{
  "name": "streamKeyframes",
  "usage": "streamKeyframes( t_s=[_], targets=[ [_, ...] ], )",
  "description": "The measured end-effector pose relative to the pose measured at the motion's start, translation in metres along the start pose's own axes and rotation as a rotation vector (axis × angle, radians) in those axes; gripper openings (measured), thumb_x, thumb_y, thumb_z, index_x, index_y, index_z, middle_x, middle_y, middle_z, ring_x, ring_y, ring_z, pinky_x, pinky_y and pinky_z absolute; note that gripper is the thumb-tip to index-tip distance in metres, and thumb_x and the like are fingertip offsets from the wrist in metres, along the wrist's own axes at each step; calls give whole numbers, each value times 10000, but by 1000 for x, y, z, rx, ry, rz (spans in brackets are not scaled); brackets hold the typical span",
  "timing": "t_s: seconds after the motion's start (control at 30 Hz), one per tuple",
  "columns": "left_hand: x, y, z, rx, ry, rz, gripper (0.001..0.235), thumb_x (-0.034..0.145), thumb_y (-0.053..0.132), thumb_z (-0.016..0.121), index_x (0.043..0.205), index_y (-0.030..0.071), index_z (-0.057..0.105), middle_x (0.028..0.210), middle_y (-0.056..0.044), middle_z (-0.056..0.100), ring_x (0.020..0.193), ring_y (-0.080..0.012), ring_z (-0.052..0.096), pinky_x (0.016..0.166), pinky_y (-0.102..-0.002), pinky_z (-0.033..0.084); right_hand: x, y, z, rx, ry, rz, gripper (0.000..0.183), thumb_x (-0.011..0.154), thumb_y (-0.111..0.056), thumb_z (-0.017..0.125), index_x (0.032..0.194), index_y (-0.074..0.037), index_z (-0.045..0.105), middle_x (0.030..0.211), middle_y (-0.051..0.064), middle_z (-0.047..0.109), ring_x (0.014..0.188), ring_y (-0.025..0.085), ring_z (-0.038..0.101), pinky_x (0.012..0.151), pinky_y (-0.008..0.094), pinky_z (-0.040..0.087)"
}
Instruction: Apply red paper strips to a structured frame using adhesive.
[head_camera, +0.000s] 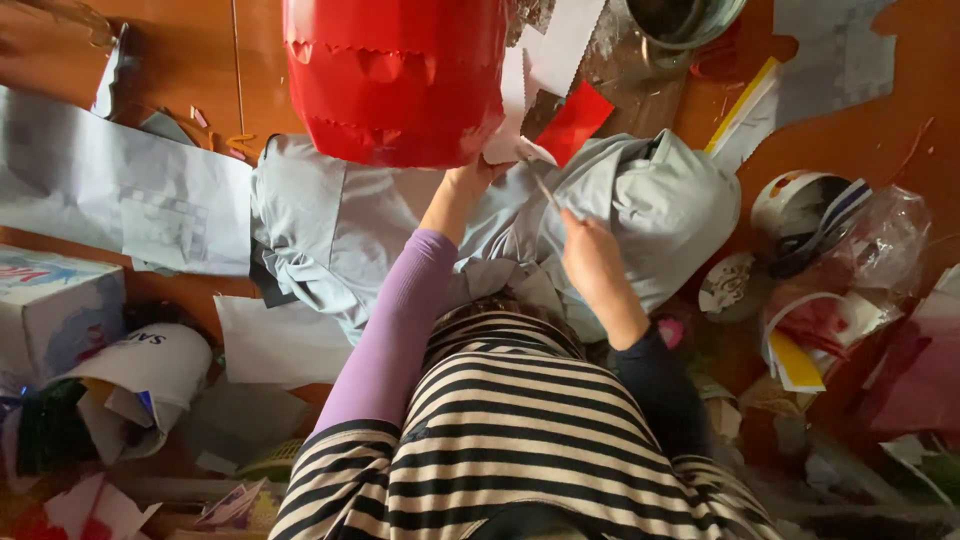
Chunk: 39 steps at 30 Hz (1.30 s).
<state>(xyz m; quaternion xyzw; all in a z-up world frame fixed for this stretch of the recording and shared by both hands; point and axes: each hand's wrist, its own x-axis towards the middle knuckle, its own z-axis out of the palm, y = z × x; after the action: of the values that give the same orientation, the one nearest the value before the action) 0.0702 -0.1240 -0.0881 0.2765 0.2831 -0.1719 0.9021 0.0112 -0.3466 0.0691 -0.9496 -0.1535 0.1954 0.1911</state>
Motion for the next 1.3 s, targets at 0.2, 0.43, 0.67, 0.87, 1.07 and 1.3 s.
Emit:
streamKeyframes(
  t_s=[0.2, 0.43, 0.67, 0.87, 1.07, 1.3],
  targets=[
    [30, -24, -64, -48, -91, 20, 472, 1033, 449, 645, 1304, 64, 617, 1156, -160, 698, 919, -307, 726, 664, -447, 573, -5, -7, 6, 153, 24, -49, 386, 922, 45, 497, 1277, 19, 646, 952, 305, 682, 844, 433, 699, 711, 498, 564],
    [6, -8, -26, -11, -10, -22, 465, 918, 214, 515, 1377, 174, 456, 1258, -71, 610, 1088, -277, 675, 843, -573, 614, 46, -9, -26, 190, 182, -47, 438, 930, 30, 531, 1357, -2, 621, 883, 285, 677, 815, 460, 665, 696, 525, 517],
    [29, -30, -52, -93, 200, -240, 436, 993, 170, 415, 1381, -21, 464, 1317, -229, 607, 1164, -421, 639, 911, -601, 575, 126, 5, 66, 177, 180, -94, 437, 914, 17, 533, 1341, -16, 618, 946, 261, 700, 922, 455, 658, 789, 533, 510],
    [31, -29, -49, -110, 232, -218, 422, 992, 144, 421, 1377, -26, 457, 1334, -224, 593, 1201, -417, 628, 963, -639, 561, 120, 18, 52, 238, 220, -130, 485, 884, 40, 501, 1344, -43, 633, 979, 269, 705, 936, 445, 672, 794, 528, 527],
    [38, -37, -58, -207, 153, -210, 416, 996, 146, 415, 1325, -104, 456, 1302, -294, 585, 1193, -487, 617, 970, -665, 547, 109, 15, 39, 133, 122, 70, 477, 896, 39, 509, 1346, -61, 632, 939, 265, 705, 894, 464, 670, 751, 558, 515],
    [25, -28, -50, -125, 103, -162, 378, 999, 144, 429, 1306, -70, 483, 1293, -253, 599, 1172, -433, 635, 981, -639, 553, 129, 0, 58, 179, 225, -106, 417, 922, -19, 545, 1316, -98, 655, 971, 228, 691, 924, 419, 668, 767, 508, 528]
  ],
)
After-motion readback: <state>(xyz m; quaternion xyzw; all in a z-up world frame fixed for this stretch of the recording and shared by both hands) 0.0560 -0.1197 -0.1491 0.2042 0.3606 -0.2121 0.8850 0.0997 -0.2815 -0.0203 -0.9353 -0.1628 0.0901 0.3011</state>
